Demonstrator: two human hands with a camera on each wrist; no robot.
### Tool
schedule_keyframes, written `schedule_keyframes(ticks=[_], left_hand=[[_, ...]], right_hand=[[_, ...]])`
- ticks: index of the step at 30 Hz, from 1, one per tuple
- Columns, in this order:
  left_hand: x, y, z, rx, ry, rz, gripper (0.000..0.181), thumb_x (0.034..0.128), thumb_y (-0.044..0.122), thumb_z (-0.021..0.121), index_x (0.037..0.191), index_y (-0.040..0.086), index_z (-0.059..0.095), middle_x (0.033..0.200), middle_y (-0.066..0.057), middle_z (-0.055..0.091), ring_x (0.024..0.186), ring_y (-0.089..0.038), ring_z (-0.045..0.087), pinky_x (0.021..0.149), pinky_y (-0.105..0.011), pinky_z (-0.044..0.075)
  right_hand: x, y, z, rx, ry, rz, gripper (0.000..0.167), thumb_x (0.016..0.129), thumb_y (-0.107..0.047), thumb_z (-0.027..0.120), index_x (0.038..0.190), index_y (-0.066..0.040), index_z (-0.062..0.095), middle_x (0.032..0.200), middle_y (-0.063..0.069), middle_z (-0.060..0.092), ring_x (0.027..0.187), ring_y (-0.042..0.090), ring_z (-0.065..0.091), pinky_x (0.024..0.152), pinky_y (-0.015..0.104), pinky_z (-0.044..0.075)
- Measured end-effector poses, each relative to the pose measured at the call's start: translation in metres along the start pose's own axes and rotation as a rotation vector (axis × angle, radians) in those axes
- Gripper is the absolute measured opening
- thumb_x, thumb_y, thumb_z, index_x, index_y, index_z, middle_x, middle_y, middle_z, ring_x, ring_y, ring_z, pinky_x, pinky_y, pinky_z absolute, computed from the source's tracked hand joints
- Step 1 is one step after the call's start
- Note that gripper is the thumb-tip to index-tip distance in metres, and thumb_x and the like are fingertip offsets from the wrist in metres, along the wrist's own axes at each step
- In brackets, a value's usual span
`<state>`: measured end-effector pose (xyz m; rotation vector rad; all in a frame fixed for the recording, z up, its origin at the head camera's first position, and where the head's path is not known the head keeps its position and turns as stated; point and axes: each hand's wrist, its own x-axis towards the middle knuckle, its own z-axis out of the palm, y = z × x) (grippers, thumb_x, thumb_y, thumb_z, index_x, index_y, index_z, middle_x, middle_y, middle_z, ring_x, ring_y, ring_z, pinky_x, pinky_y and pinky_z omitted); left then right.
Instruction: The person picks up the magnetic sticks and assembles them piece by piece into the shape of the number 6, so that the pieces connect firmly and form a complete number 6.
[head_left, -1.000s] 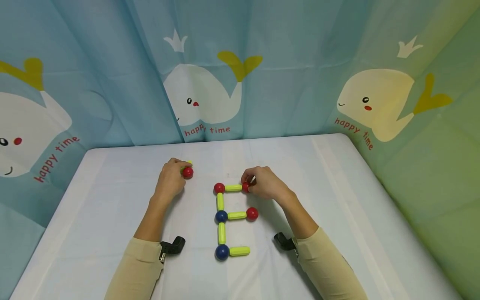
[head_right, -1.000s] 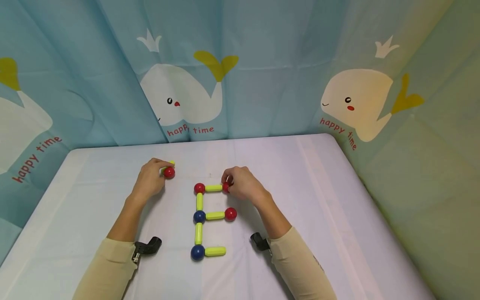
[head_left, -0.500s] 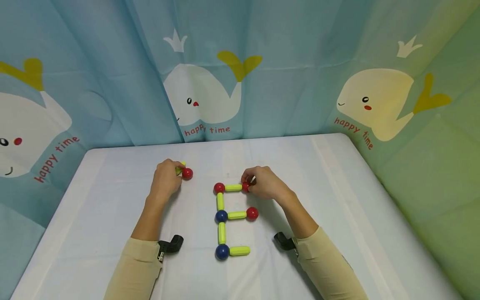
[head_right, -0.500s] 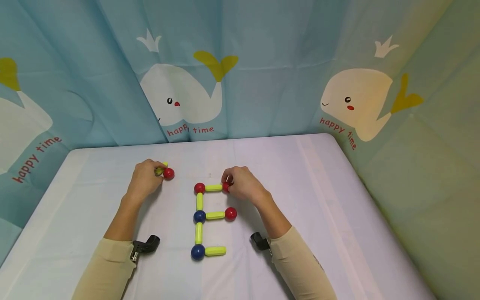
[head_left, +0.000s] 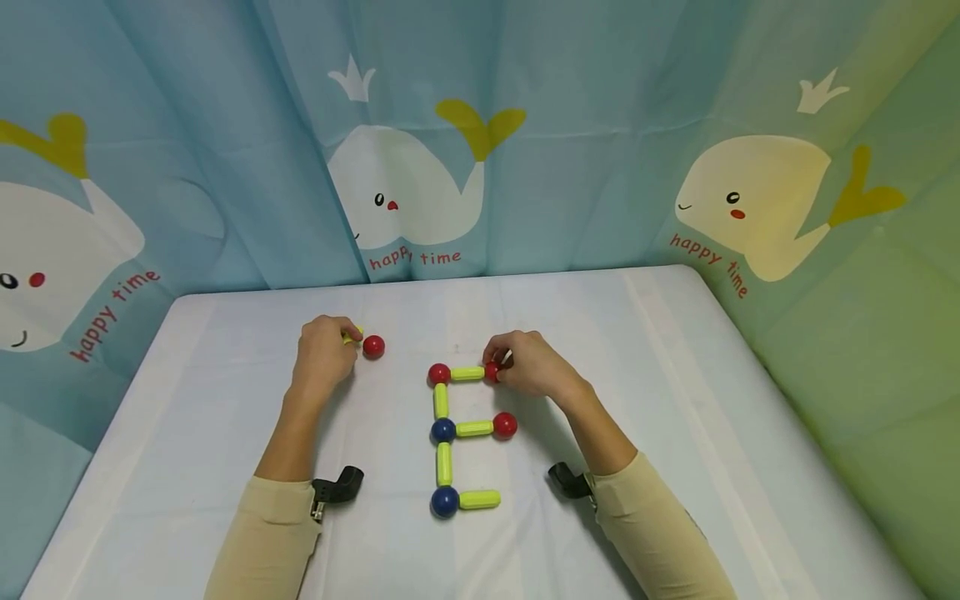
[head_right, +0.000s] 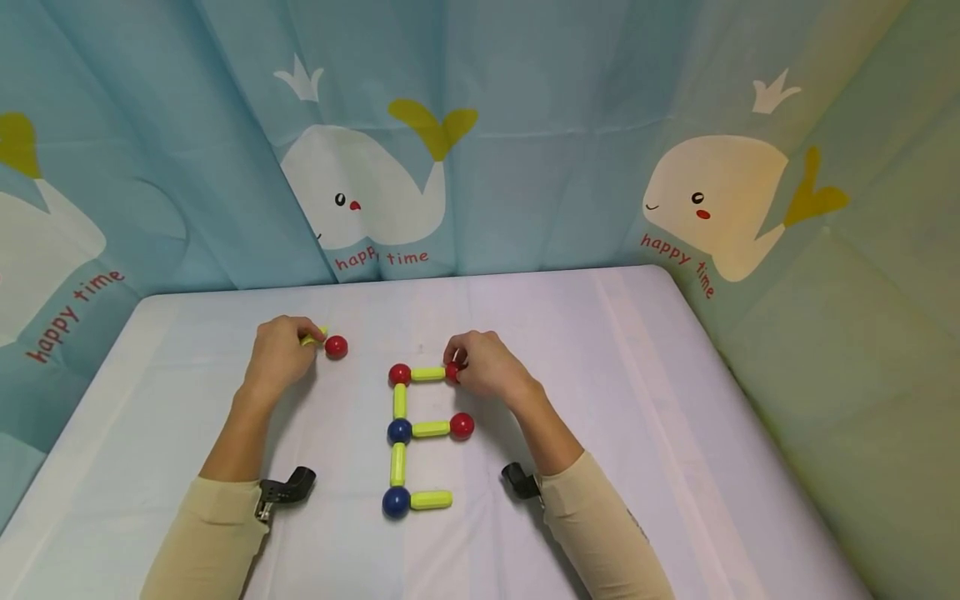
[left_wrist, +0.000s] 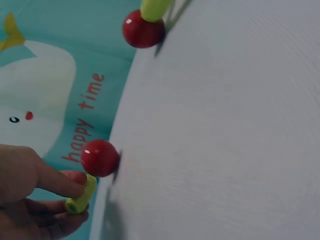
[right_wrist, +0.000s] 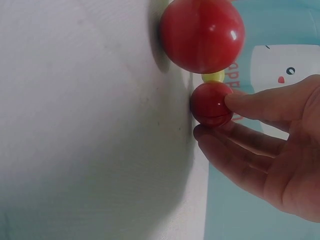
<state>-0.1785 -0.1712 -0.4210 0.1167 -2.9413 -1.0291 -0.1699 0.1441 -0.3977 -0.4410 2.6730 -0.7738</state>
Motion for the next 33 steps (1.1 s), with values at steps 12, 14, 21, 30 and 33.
schedule_keyframes(ticks=[12,14,21,30,33], left_hand=[[-0.024,0.03,-0.013,-0.029,-0.109,0.08,0.042,0.0946,0.006,0.058,0.135,0.01,0.066,0.105,-0.02,0.068,0.09,-0.032,0.061,0.067,-0.033,0.051],[-0.031,0.037,-0.01,-0.038,-0.124,0.09,0.038,0.0945,0.008,0.062,0.132,0.01,0.068,0.102,-0.017,0.068,0.088,-0.03,0.06,0.068,-0.033,0.05],[-0.058,0.063,0.015,-0.129,-0.214,0.063,0.033,0.0907,0.014,0.076,0.123,0.015,0.073,0.096,-0.009,0.069,0.08,-0.024,0.062,0.063,-0.03,0.053],[-0.09,0.092,0.047,-0.261,-0.328,0.1,0.03,0.0863,0.012,0.082,0.115,0.012,0.074,0.089,-0.003,0.069,0.069,-0.014,0.064,0.059,-0.028,0.053],[-0.099,0.098,0.054,-0.293,-0.354,0.115,0.03,0.086,0.012,0.082,0.115,0.011,0.073,0.088,-0.003,0.069,0.067,-0.013,0.065,0.059,-0.028,0.055]], right_hand=[[0.0,-0.001,0.002,0.0,-0.006,-0.003,0.017,0.092,0.0,0.072,0.104,-0.012,0.074,0.098,0.006,0.071,0.087,0.021,0.06,0.072,0.029,0.052],[-0.001,-0.001,0.002,-0.001,-0.006,0.008,0.017,0.092,0.0,0.072,0.104,-0.012,0.074,0.099,0.006,0.071,0.088,0.021,0.061,0.073,0.029,0.052],[0.0,0.002,0.002,0.003,-0.017,0.015,0.017,0.092,-0.001,0.072,0.104,-0.013,0.074,0.1,0.006,0.071,0.089,0.021,0.06,0.073,0.029,0.053],[0.001,0.002,-0.001,0.0,0.001,-0.014,0.016,0.091,-0.002,0.073,0.103,-0.012,0.075,0.097,0.005,0.072,0.087,0.02,0.062,0.071,0.028,0.052],[0.001,0.002,-0.001,0.004,0.009,-0.025,0.017,0.09,-0.001,0.072,0.102,-0.012,0.075,0.097,0.006,0.073,0.086,0.02,0.062,0.071,0.028,0.051]])
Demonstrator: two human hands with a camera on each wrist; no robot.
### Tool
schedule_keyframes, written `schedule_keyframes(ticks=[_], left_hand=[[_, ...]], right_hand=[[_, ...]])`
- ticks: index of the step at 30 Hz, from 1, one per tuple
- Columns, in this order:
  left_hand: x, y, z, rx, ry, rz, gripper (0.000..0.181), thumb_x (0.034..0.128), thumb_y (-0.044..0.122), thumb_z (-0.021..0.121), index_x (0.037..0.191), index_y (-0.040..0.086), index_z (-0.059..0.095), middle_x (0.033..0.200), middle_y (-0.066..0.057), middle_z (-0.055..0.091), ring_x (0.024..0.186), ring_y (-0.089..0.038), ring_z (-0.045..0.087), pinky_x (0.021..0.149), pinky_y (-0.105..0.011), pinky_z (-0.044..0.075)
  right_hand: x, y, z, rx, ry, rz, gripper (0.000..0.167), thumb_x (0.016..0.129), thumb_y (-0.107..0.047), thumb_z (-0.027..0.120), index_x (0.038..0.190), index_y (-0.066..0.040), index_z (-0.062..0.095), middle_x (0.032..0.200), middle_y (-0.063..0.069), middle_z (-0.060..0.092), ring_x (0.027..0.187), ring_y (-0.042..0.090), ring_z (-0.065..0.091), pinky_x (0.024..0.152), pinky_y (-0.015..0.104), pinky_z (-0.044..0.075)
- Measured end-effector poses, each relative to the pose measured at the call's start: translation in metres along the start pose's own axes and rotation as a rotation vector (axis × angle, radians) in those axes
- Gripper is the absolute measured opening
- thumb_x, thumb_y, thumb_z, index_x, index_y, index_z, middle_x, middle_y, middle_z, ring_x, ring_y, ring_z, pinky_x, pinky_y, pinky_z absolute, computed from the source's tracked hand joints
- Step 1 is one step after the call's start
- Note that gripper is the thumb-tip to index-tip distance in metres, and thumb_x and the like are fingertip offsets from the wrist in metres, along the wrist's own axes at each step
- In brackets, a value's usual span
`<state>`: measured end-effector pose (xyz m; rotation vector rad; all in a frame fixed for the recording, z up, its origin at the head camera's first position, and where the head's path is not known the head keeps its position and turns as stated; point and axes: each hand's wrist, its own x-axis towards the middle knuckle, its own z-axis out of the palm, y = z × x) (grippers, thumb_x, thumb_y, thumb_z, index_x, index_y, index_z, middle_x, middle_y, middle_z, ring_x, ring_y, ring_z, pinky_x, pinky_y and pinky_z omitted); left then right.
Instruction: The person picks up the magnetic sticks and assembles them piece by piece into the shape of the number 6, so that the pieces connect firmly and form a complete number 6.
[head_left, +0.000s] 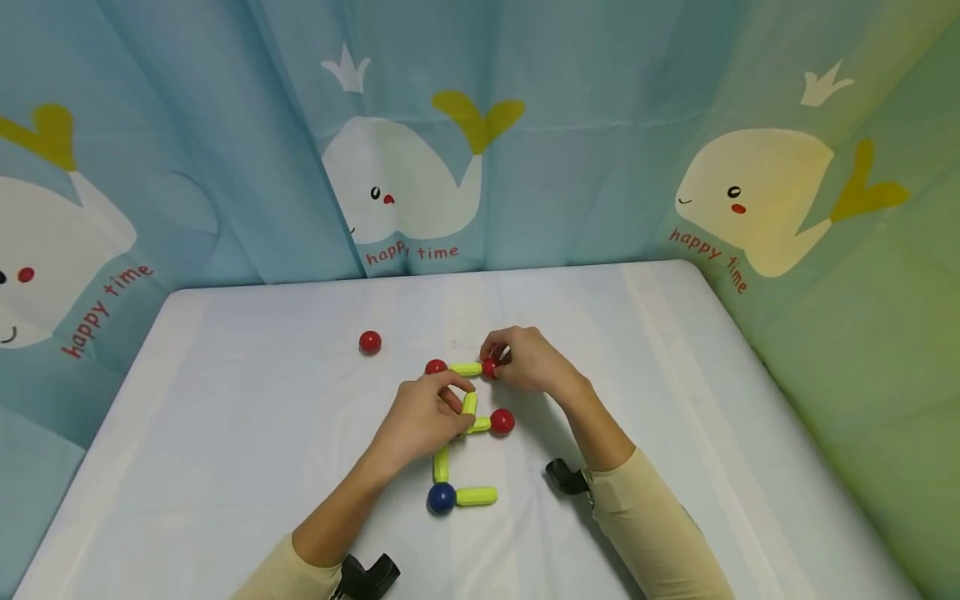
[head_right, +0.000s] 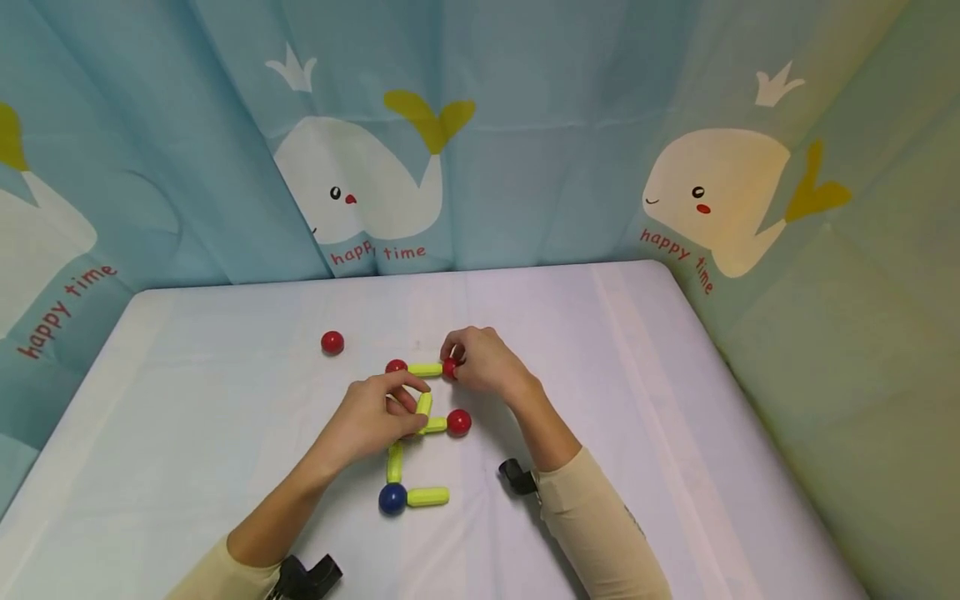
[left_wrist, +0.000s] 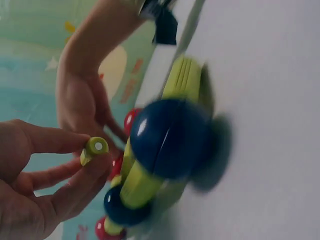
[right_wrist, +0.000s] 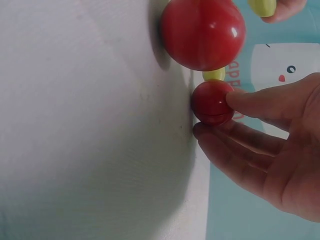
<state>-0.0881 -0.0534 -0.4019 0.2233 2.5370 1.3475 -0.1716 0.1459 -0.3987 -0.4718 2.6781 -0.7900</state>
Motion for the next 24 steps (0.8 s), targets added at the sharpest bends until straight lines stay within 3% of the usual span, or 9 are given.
schedule_keyframes(ticks=[8,18,24], left_hand=[[-0.011,0.005,0.025,-0.02,-0.059,0.054,0.027,0.0852,0.011,0.082,0.111,0.01,0.072,0.083,0.0,0.073,0.064,-0.009,0.065,0.058,-0.027,0.052],[-0.02,0.008,0.043,-0.027,-0.075,0.063,0.025,0.0849,0.01,0.081,0.105,0.013,0.066,0.077,0.003,0.07,0.068,-0.01,0.062,0.063,-0.026,0.048],[-0.022,0.008,0.053,-0.037,-0.053,0.064,0.028,0.0828,0.011,0.084,0.103,0.012,0.065,0.076,0.004,0.069,0.072,-0.008,0.063,0.069,-0.026,0.05]], right_hand=[[0.0,0.0,0.0,0.001,-0.001,-0.003,0.016,0.09,-0.001,0.072,0.103,-0.011,0.075,0.097,0.006,0.074,0.084,0.02,0.062,0.07,0.027,0.05],[0.0,0.001,0.001,-0.007,0.001,-0.013,0.016,0.091,-0.003,0.073,0.104,-0.011,0.075,0.099,0.007,0.074,0.085,0.021,0.062,0.071,0.027,0.05],[-0.001,0.0,0.0,-0.006,-0.009,0.005,0.017,0.092,-0.002,0.071,0.106,-0.011,0.075,0.1,0.008,0.073,0.085,0.022,0.061,0.071,0.028,0.051]])
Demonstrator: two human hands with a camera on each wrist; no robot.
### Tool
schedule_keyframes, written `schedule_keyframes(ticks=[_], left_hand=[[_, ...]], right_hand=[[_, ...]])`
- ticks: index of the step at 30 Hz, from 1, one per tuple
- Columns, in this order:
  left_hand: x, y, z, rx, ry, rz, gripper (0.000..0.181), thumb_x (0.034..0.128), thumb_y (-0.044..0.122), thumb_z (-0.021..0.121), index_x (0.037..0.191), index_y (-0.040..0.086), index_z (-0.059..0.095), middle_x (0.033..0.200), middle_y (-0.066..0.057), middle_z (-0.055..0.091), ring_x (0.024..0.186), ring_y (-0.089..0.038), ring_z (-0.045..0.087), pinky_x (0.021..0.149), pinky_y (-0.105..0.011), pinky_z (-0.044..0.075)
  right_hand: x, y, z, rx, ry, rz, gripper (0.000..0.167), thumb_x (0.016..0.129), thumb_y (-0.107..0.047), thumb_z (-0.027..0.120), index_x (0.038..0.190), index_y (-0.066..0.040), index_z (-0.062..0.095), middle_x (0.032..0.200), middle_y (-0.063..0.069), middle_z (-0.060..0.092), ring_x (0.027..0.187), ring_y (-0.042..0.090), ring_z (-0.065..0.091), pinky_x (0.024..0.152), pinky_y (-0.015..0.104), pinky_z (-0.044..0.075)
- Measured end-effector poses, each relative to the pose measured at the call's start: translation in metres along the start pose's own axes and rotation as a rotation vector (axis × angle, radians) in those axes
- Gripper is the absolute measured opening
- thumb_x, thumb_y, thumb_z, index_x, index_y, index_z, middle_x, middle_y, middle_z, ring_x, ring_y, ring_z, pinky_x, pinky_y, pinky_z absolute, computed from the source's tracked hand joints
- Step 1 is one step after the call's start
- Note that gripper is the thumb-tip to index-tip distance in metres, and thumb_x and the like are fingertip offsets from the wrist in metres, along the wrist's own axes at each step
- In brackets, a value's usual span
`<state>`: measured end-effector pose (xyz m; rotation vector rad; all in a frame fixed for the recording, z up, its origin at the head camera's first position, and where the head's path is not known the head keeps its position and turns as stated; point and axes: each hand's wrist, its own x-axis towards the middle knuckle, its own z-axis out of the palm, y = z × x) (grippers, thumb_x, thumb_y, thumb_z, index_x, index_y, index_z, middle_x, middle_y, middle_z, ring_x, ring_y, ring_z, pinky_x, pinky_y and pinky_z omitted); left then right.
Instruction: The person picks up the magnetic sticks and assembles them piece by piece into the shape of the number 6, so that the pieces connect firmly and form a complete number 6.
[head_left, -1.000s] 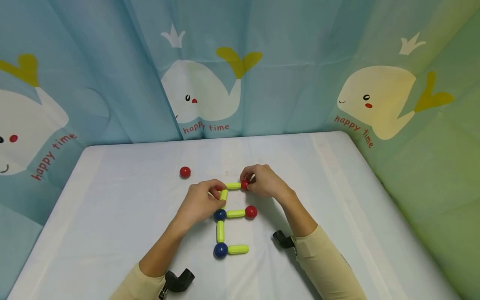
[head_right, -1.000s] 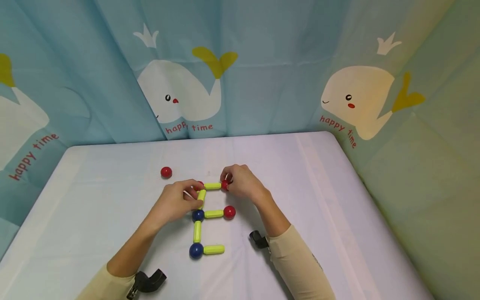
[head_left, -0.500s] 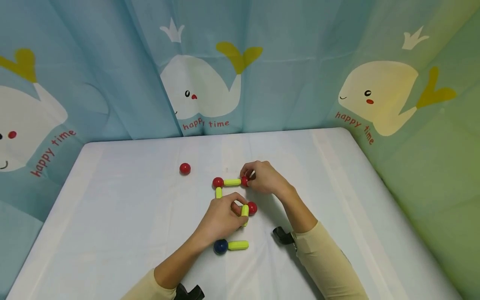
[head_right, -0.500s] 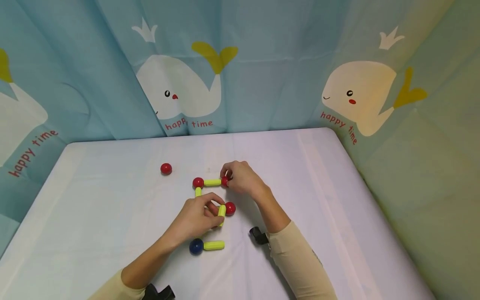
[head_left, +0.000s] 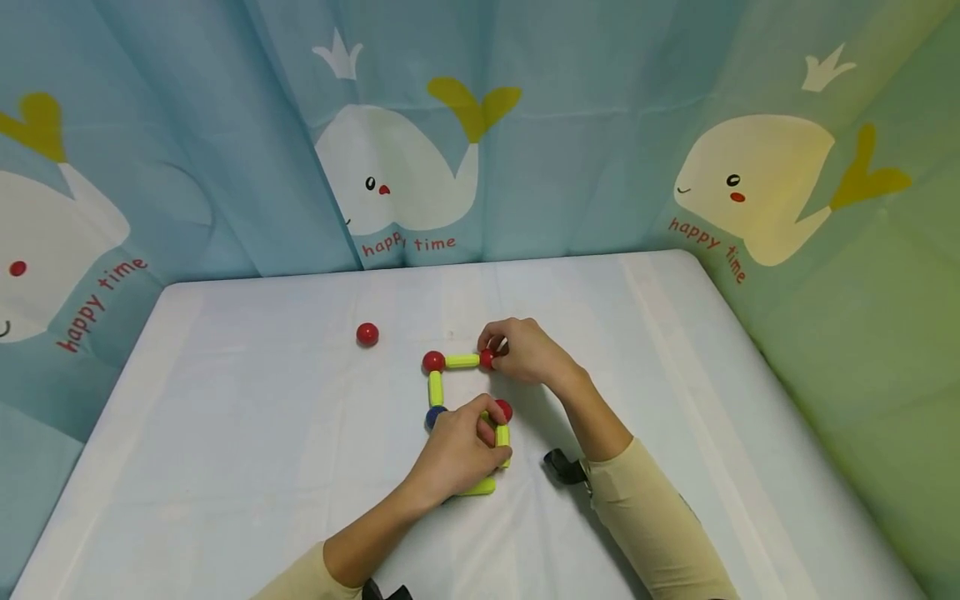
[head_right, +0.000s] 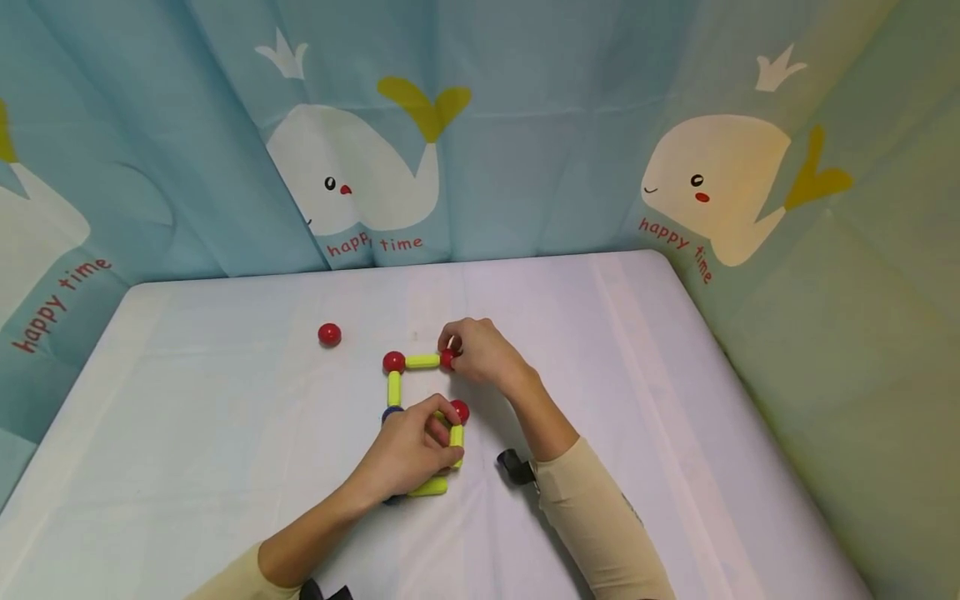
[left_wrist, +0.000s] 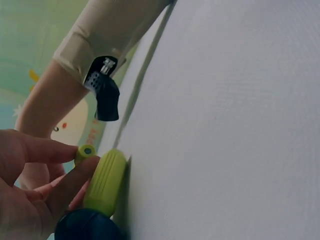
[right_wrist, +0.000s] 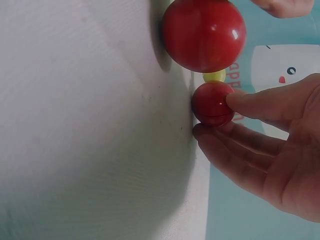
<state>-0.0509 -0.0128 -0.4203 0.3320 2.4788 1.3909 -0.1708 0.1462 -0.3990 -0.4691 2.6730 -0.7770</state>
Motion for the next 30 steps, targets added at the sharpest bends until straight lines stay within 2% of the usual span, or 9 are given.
schedule_keyframes(ticks=[7,14,30], left_hand=[[0.0007,-0.0017,0.0052,-0.019,0.042,0.002,0.03,0.0842,0.013,0.085,0.107,0.01,0.066,0.078,0.002,0.069,0.072,-0.009,0.062,0.068,-0.026,0.051],[-0.0003,-0.0023,0.0079,-0.035,0.047,-0.012,0.028,0.0851,0.013,0.084,0.106,0.008,0.067,0.077,0.002,0.067,0.066,-0.006,0.062,0.068,-0.024,0.049],[-0.0001,-0.001,0.0069,0.068,0.037,0.015,0.024,0.0834,0.009,0.084,0.105,0.009,0.072,0.083,-0.002,0.071,0.082,-0.016,0.064,0.071,-0.028,0.05]], right_hand=[[0.001,-0.001,-0.0007,0.0,-0.008,0.0,0.017,0.091,-0.002,0.071,0.105,-0.011,0.075,0.099,0.008,0.074,0.085,0.021,0.061,0.07,0.028,0.051],[0.0008,-0.0003,-0.0009,-0.004,-0.006,0.001,0.017,0.091,-0.002,0.071,0.105,-0.012,0.075,0.099,0.008,0.074,0.085,0.021,0.061,0.07,0.028,0.05],[0.0015,-0.0006,-0.0001,-0.005,-0.009,0.011,0.017,0.092,-0.002,0.071,0.106,-0.012,0.074,0.098,0.007,0.073,0.085,0.021,0.061,0.07,0.027,0.049]])
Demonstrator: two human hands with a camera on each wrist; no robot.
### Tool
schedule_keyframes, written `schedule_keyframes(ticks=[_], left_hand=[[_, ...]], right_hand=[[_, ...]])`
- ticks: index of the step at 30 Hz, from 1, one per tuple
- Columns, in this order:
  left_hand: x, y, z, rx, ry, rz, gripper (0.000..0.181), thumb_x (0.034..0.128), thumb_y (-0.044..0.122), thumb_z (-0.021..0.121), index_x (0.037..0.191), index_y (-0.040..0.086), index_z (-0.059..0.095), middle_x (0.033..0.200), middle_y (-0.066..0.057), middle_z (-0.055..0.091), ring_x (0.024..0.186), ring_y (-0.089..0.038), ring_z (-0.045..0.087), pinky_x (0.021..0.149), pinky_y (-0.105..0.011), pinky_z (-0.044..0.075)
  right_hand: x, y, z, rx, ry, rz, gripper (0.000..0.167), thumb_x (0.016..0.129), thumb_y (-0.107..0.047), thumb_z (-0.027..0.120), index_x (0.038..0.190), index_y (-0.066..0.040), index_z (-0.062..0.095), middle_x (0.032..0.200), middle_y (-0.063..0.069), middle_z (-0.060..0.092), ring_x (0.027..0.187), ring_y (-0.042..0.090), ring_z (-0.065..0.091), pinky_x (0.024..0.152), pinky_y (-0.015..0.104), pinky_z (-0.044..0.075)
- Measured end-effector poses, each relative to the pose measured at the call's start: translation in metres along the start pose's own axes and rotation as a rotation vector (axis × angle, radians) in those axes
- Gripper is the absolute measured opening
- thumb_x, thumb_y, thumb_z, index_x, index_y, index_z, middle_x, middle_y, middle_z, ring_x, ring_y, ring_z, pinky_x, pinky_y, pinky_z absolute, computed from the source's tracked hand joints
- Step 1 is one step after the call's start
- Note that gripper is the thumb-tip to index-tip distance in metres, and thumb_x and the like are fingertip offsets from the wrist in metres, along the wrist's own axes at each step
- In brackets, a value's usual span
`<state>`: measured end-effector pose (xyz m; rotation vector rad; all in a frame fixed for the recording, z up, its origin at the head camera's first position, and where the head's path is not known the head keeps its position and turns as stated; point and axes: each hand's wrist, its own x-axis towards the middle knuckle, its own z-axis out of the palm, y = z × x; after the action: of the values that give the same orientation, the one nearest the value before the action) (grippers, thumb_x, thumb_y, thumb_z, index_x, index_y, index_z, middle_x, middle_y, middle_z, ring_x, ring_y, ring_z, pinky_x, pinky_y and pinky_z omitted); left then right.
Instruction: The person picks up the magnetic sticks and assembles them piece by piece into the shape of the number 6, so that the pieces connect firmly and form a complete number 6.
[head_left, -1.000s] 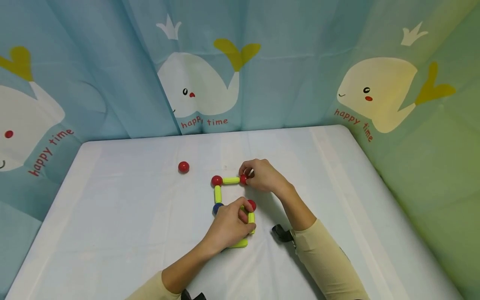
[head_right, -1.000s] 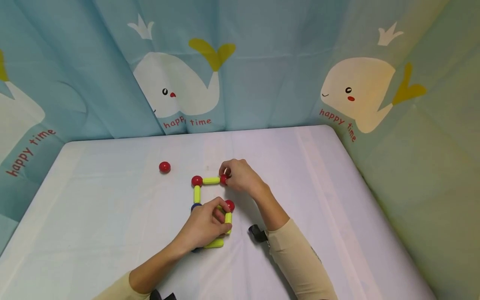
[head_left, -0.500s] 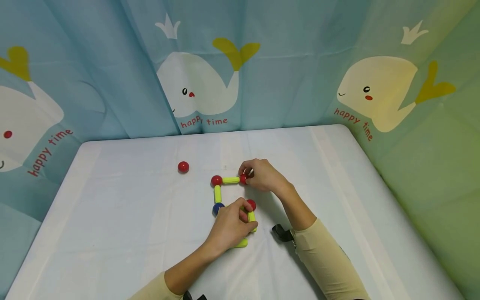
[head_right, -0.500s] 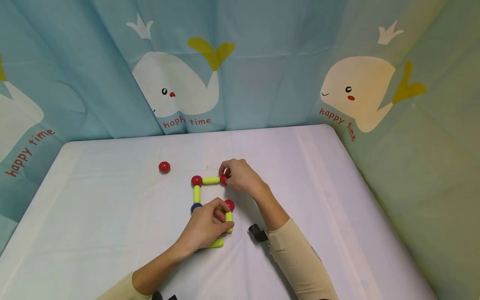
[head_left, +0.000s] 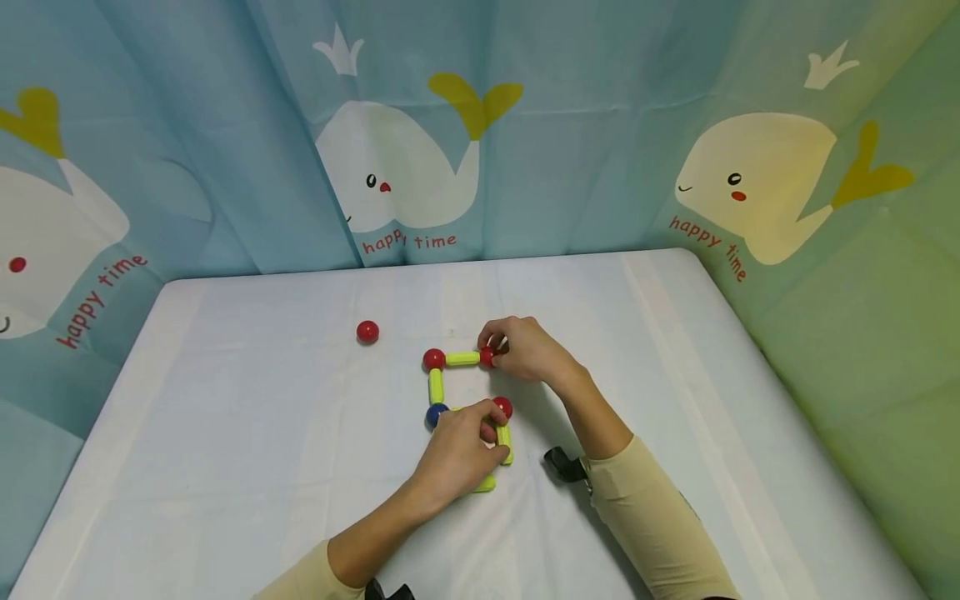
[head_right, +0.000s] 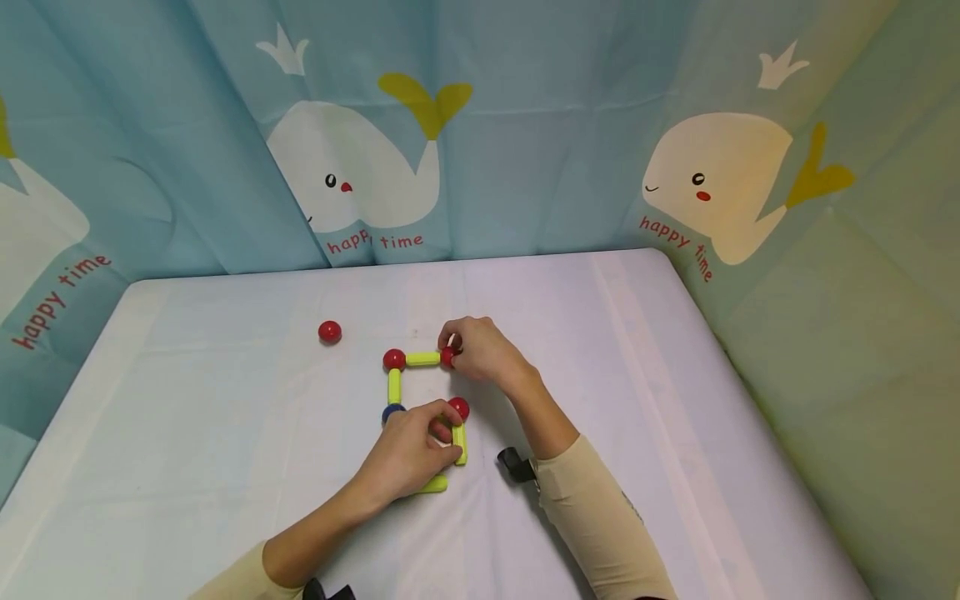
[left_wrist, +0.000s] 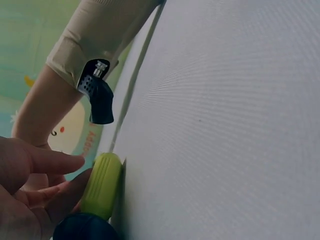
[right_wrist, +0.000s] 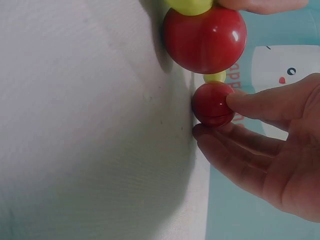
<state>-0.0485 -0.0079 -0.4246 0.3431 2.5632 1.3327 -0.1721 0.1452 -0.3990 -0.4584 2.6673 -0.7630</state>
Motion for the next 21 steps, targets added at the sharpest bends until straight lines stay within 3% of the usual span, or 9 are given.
schedule_keyframes(ticks=[5,12,15,21], left_hand=[[0.0,0.001,-0.003,0.006,-0.005,0.023,0.023,0.0843,0.008,0.083,0.105,0.008,0.073,0.087,-0.006,0.072,0.085,-0.019,0.065,0.072,-0.028,0.051],[0.003,0.001,-0.017,0.004,0.026,0.01,0.016,0.0882,0.009,0.08,0.102,0.008,0.073,0.083,-0.002,0.071,0.072,-0.01,0.064,0.066,-0.026,0.052],[0.007,-0.001,-0.027,-0.026,0.039,-0.021,0.016,0.0891,0.01,0.08,0.104,0.008,0.073,0.082,-0.002,0.07,0.065,-0.01,0.065,0.061,-0.027,0.052],[0.021,-0.009,-0.052,-0.022,0.099,-0.092,0.02,0.0905,0.014,0.079,0.108,0.009,0.074,0.086,-0.001,0.069,0.068,-0.014,0.062,0.06,-0.027,0.052]], right_hand=[[0.0,0.0,0.0,0.0,-0.004,0.002,0.018,0.092,-0.002,0.071,0.106,-0.012,0.074,0.098,0.007,0.073,0.084,0.021,0.061,0.07,0.027,0.05],[-0.001,0.0,0.001,0.001,0.004,-0.001,0.017,0.092,-0.002,0.071,0.105,-0.012,0.074,0.097,0.007,0.073,0.083,0.021,0.061,0.069,0.028,0.049],[-0.001,0.0,0.001,0.003,0.004,0.0,0.017,0.092,-0.002,0.071,0.105,-0.012,0.074,0.097,0.007,0.072,0.083,0.021,0.061,0.069,0.028,0.049],[-0.001,0.0,0.0,-0.011,0.003,-0.007,0.019,0.091,0.0,0.07,0.105,-0.012,0.074,0.098,0.007,0.072,0.084,0.021,0.061,0.07,0.028,0.05]])
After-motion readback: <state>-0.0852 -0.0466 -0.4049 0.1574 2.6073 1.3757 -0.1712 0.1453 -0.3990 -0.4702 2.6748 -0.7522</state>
